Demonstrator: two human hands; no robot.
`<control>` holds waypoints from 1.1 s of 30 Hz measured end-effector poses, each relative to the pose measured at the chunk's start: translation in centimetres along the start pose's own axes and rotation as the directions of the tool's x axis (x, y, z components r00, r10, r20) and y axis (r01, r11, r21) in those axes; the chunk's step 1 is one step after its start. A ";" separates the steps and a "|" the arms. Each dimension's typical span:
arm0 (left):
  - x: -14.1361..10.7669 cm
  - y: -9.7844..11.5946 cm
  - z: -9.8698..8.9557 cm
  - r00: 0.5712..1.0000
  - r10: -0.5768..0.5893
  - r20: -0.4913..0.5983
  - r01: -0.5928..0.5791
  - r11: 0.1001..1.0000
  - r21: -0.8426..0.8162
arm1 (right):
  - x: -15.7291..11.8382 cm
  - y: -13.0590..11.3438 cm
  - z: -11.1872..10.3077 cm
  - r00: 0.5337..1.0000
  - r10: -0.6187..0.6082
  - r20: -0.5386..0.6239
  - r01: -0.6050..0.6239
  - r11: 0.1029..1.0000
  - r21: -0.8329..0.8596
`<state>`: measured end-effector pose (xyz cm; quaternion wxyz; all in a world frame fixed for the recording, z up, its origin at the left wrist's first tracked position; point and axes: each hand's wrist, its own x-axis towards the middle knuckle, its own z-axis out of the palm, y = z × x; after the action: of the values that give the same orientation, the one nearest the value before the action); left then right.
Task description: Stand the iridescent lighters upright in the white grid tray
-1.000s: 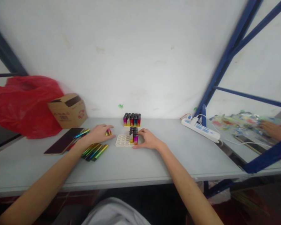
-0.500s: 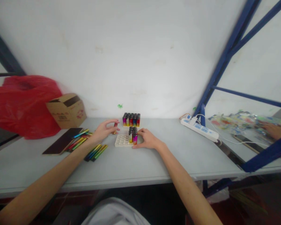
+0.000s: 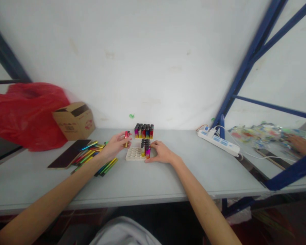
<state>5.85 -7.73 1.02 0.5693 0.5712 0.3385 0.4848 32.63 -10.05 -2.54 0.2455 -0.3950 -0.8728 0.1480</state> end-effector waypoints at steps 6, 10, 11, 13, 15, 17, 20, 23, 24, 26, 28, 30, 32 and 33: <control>-0.2 0.1 0.5 0.993 -0.108 0.050 0.111 0.992 -0.065 | 0.1 0.0 0.1 1.000 0.001 -0.003 -0.001 1.000 0.005; -0.2 0.3 0.8 0.986 -0.167 0.029 0.168 0.985 -0.033 | 0.1 -0.1 0.1 1.000 0.010 0.001 -0.010 1.000 0.001; -0.2 0.3 0.8 0.985 -0.173 0.017 0.173 0.984 -0.029 | 0.1 -0.1 0.0 1.000 0.011 0.000 -0.011 1.000 0.002; -0.1 0.3 0.7 0.986 -0.168 -0.002 0.168 0.986 -0.016 | 0.1 -0.1 0.0 1.000 0.009 -0.001 -0.009 1.000 0.005; -0.1 0.3 0.6 0.989 -0.148 -0.021 0.148 0.989 0.013 | 0.1 -0.2 0.0 1.000 0.005 -0.002 -0.005 1.000 0.007; 0.0 0.1 0.4 0.992 -0.121 -0.043 0.123 0.991 0.052 | 0.1 -0.1 0.0 1.000 0.003 -0.004 -0.003 1.000 0.005; -0.1 -0.1 0.4 0.993 -0.093 -0.069 0.101 0.986 0.129 | 0.1 0.0 0.1 1.000 -0.001 -0.004 0.001 1.000 0.004; -0.2 -0.2 0.7 0.994 -0.081 -0.071 0.094 0.975 0.202 | 0.0 0.0 0.1 1.000 -0.006 -0.005 0.006 1.000 0.005; -0.2 -0.2 0.8 0.995 -0.074 -0.071 0.088 0.972 0.219 | 0.0 0.0 0.0 1.000 -0.006 -0.004 0.006 1.000 0.004; -0.3 -0.2 1.1 0.995 -0.059 -0.074 0.076 0.968 0.240 | 0.0 -0.1 0.0 1.000 -0.003 -0.002 0.003 1.000 0.004; -0.3 -0.2 1.2 0.996 -0.043 -0.079 0.060 0.970 0.235 | 0.0 -0.2 -0.1 1.000 -0.001 0.001 0.001 1.000 0.002; -0.4 -0.2 1.3 0.998 -0.029 -0.063 0.042 0.976 0.212 | 0.0 -0.2 -0.1 1.000 -0.001 0.001 0.001 1.000 0.000; -0.5 0.0 1.3 0.999 -0.015 -0.039 0.023 0.980 0.197 | 0.0 -0.3 -0.1 1.000 -0.001 0.000 0.001 1.000 -0.001; -0.5 0.1 1.4 1.000 -0.008 -0.026 0.013 0.980 0.197 | 0.0 -0.3 -0.2 1.000 -0.001 0.001 0.001 1.000 -0.002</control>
<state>6.96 -8.65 1.20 0.5082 0.6167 0.3952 0.4529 32.55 -10.21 -2.28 0.2446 -0.3948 -0.8733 0.1473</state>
